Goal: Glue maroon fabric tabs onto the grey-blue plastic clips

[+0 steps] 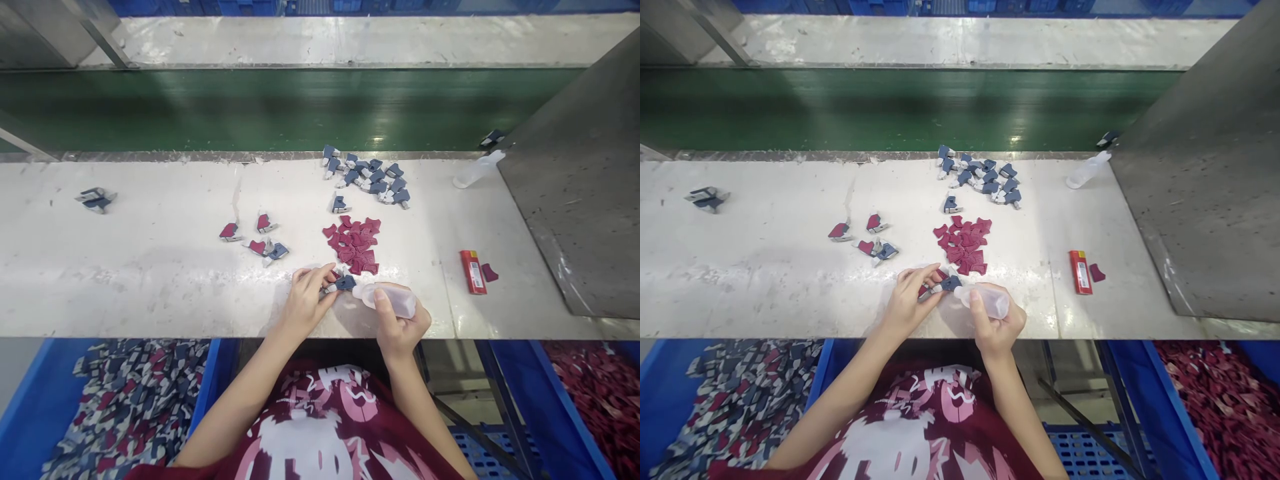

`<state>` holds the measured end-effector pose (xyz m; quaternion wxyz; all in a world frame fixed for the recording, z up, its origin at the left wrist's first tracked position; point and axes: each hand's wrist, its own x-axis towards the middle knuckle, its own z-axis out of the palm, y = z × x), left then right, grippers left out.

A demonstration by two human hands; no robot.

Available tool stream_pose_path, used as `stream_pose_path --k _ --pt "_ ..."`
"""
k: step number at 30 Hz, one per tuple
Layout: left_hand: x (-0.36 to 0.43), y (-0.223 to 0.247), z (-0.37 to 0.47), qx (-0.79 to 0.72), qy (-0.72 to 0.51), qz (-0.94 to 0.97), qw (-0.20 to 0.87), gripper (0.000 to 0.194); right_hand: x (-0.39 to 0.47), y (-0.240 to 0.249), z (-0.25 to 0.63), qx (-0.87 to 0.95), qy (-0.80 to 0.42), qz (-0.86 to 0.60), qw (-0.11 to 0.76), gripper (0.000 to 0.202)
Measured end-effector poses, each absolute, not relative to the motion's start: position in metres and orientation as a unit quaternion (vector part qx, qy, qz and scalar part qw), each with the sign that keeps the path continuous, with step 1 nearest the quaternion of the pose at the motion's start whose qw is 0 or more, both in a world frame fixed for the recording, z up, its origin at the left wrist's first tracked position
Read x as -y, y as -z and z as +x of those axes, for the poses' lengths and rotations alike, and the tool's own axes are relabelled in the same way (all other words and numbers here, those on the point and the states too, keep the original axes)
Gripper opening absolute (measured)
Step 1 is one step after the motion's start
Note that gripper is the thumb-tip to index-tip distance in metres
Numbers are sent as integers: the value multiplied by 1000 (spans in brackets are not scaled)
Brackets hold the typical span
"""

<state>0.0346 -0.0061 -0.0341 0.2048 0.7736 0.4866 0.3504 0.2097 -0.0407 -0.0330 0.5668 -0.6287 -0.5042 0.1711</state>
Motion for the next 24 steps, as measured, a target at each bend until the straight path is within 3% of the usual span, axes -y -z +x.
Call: stream_pose_path --k 18,24 --pt "6 40 34 -487 -371 765 201 43 37 35 205 451 -184 -641 593 24" --pt "7 35 34 -510 -337 771 179 37 35 36 219 349 -198 -642 654 33"
